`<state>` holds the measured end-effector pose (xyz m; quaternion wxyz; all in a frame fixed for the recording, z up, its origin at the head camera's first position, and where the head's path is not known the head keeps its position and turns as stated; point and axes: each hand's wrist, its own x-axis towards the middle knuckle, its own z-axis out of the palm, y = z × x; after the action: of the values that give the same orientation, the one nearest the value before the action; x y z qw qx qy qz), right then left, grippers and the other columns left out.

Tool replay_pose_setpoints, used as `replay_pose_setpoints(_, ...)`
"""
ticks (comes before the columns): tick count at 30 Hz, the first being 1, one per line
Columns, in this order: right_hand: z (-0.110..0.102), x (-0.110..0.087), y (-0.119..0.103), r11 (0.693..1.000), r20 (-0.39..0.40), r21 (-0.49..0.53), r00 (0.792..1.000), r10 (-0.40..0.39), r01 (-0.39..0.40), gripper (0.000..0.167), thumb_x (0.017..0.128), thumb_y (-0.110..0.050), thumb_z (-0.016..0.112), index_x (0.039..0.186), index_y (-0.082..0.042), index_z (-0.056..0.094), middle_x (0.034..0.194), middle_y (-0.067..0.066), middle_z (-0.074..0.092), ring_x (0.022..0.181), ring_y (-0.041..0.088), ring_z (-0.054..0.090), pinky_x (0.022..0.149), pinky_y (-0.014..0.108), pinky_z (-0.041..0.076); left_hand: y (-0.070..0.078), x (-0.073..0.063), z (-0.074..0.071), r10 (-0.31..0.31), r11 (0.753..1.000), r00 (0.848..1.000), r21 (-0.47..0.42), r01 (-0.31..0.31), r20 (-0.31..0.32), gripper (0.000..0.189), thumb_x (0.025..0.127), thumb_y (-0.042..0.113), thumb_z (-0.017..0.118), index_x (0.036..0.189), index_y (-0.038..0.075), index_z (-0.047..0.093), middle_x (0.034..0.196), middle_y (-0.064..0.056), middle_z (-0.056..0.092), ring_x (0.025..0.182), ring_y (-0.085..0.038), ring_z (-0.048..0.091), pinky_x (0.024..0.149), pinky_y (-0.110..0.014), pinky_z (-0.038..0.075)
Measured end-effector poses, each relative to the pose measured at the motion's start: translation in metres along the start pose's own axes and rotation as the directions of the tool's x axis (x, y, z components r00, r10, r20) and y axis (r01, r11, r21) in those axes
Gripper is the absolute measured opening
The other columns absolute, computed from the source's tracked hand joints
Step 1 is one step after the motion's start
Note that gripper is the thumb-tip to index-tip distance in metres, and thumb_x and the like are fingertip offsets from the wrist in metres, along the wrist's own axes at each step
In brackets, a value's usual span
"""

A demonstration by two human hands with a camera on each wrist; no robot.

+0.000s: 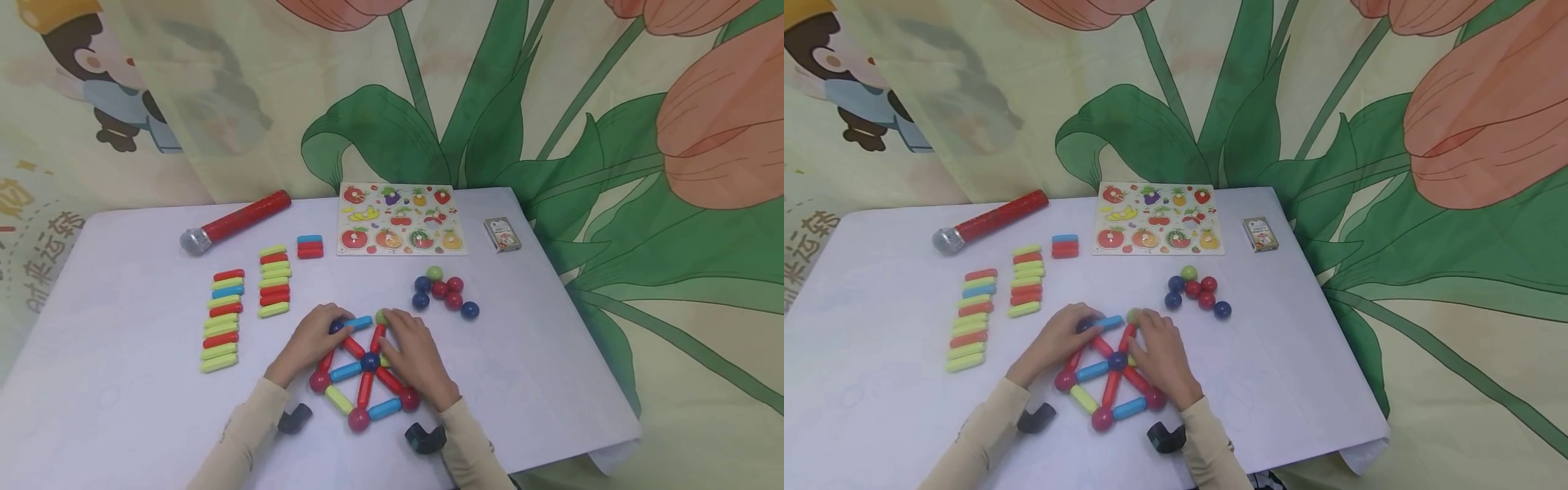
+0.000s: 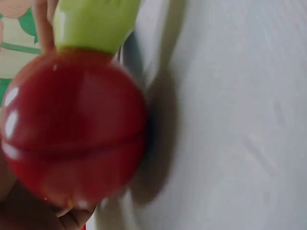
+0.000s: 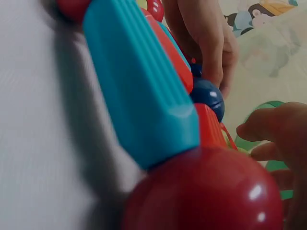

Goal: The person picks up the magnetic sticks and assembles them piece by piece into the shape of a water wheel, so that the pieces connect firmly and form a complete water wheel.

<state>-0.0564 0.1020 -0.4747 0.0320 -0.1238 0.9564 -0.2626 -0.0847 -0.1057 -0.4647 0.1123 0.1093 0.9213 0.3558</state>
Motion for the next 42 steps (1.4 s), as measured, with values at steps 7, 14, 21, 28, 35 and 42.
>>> replay_pose_setpoints(7, -0.001, 0.001, -0.004, 1.000, 0.027, 0.003, 0.999, -0.021, 0.021, 0.055, 0.092, -0.033, 0.062, 0.142, -0.018, 0.046, 0.142, 0.005, 0.047, 0.126, 0.024, 0.048, 0.103, 0.043, 0.042, 0.002, -0.001, 0.004, -0.004, 1.000, 1.000, -0.001, 0.004, -0.018, 0.030, 0.087, 0.023, 0.070, 0.114, 0.010, 0.067, 0.101, -0.001, 0.063, 0.097, -0.018, 0.056, 0.086, -0.037, 0.053)
replay_pose_setpoints(14, -0.003, -0.001, 0.000, 0.998, 0.001, 0.046, 0.999, -0.035, 0.035, 0.052, 0.093, -0.032, 0.062, 0.140, -0.018, 0.048, 0.139, 0.004, 0.049, 0.125, 0.023, 0.049, 0.103, 0.042, 0.043, 0.002, 0.000, 0.005, 0.025, 1.000, 0.999, -0.018, -0.026, -0.020, 0.029, 0.088, 0.022, 0.070, 0.114, 0.011, 0.067, 0.101, 0.000, 0.063, 0.096, -0.017, 0.055, 0.085, -0.036, 0.053)
replay_pose_setpoints(21, -0.004, -0.003, 0.002, 0.999, -0.003, 0.042, 1.000, -0.015, 0.015, 0.051, 0.093, -0.034, 0.061, 0.141, -0.020, 0.048, 0.141, 0.004, 0.047, 0.127, 0.024, 0.048, 0.103, 0.043, 0.043, 0.001, 0.000, 0.005, 0.054, 0.998, 0.998, -0.018, -0.055, -0.021, 0.029, 0.088, 0.024, 0.069, 0.115, 0.012, 0.067, 0.101, 0.000, 0.063, 0.097, -0.018, 0.056, 0.086, -0.038, 0.053)
replay_pose_setpoints(28, -0.003, -0.018, -0.007, 0.982, -0.138, -0.089, 0.975, -0.177, 0.166, 0.041, 0.085, -0.024, 0.071, 0.125, -0.018, 0.061, 0.116, -0.001, 0.059, 0.100, 0.014, 0.055, 0.084, 0.029, 0.050, -0.004, 0.011, -0.019, 0.025, 0.999, 0.996, -0.031, -0.028, -0.084, 0.033, 0.092, 0.027, 0.064, 0.121, 0.011, 0.063, 0.110, -0.006, 0.062, 0.104, -0.023, 0.058, 0.090, -0.044, 0.051)
replay_pose_setpoints(35, 0.011, -0.033, -0.018, 0.927, -0.085, -0.151, 0.930, -0.359, 0.344, 0.029, 0.082, -0.024, 0.075, 0.110, -0.018, 0.068, 0.099, -0.006, 0.057, 0.083, 0.008, 0.045, 0.068, 0.019, 0.038, -0.015, 0.056, -0.062, -0.101, 0.985, 0.972, 0.118, 0.128, -0.212, 0.048, 0.091, 0.020, 0.065, 0.134, 0.006, 0.051, 0.124, -0.018, 0.053, 0.115, -0.034, 0.049, 0.093, -0.053, 0.047)
replay_pose_setpoints(42, 0.017, -0.037, -0.023, 0.929, -0.088, -0.145, 0.931, -0.355, 0.340, 0.029, 0.080, -0.023, 0.078, 0.107, -0.018, 0.070, 0.101, -0.006, 0.058, 0.083, 0.009, 0.045, 0.067, 0.018, 0.037, -0.029, 0.078, -0.075, -0.127, 0.949, 0.964, 0.253, 0.186, -0.232, 0.048, 0.090, 0.014, 0.066, 0.133, -0.002, 0.051, 0.122, -0.024, 0.051, 0.108, -0.039, 0.048, 0.091, -0.053, 0.047)
